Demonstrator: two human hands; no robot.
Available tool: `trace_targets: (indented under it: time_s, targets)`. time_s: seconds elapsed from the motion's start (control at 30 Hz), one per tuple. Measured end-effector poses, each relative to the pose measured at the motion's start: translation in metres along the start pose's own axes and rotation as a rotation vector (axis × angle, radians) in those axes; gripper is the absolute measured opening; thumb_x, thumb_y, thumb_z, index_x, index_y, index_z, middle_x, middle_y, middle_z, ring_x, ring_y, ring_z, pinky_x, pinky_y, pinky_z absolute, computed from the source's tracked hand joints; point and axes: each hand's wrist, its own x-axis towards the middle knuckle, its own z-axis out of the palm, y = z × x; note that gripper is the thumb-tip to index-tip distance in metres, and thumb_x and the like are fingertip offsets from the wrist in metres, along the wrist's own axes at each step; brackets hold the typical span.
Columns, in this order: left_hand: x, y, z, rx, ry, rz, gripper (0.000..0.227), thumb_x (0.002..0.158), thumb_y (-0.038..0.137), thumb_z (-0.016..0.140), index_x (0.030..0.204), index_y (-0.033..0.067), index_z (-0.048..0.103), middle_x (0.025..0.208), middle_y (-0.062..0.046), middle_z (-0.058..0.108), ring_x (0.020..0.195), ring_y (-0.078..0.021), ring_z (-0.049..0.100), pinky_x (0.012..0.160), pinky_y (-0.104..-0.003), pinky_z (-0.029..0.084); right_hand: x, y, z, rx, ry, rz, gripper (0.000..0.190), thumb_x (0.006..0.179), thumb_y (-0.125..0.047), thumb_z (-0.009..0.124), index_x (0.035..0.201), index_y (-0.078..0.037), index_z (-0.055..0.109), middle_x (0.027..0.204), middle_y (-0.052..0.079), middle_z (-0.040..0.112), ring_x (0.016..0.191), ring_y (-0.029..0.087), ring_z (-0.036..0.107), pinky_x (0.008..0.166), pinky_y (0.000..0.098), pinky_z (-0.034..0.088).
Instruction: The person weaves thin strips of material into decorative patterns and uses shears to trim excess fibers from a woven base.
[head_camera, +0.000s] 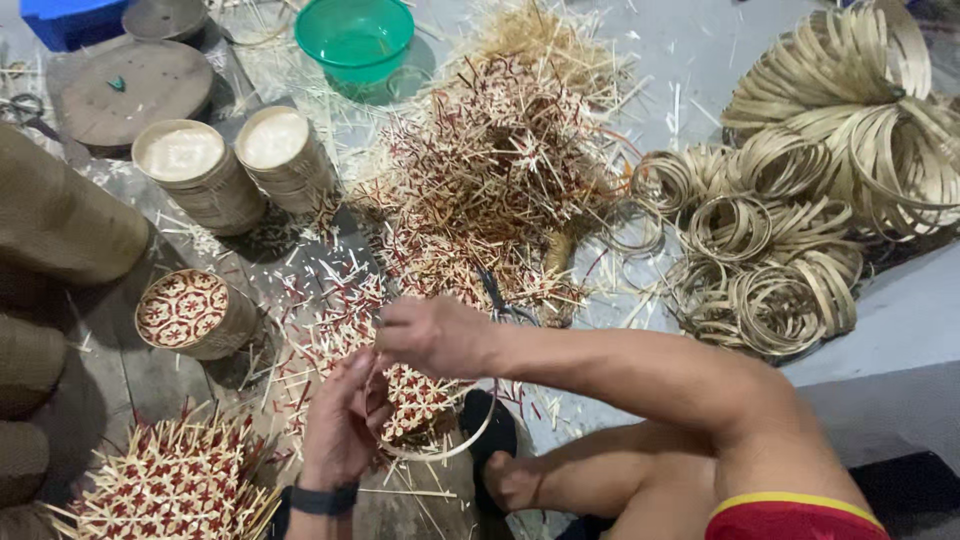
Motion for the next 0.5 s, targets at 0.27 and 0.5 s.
trace_targets:
  time_s: [0.27,0.5]
  targets:
    - [-0.019,0.007,-0.004,0.072,0.152,-0.201,0.063,0.096,0.077,0.035,0.068,0.0211,0.046,0.047,0.010,0.030,0.036,-0.0064,0.029,0.033,-0.025,0.021,0.010,-0.046,0.032,-0.316,0.088,-0.255,0.027,0.083,-0.021,0.068,0.102,-0.001,0.065,0.104,0.011,0.066,0.096,0.022,0.064,0.070,0.0324,0.060]
    - [-0.018,-0.004,-0.017,0.021,0.289,-0.125,0.065,0.099,0.074,0.036,0.058,0.0222,0.035,0.045,0.007,0.029,0.036,-0.0090,0.028,0.033,-0.028,0.022,0.007,-0.066,0.068,-0.204,0.085,-0.046,0.028,0.096,-0.032,0.068,0.091,-0.005,0.062,0.088,0.005,0.057,0.082,0.017,0.055,0.063,0.0288,0.053]
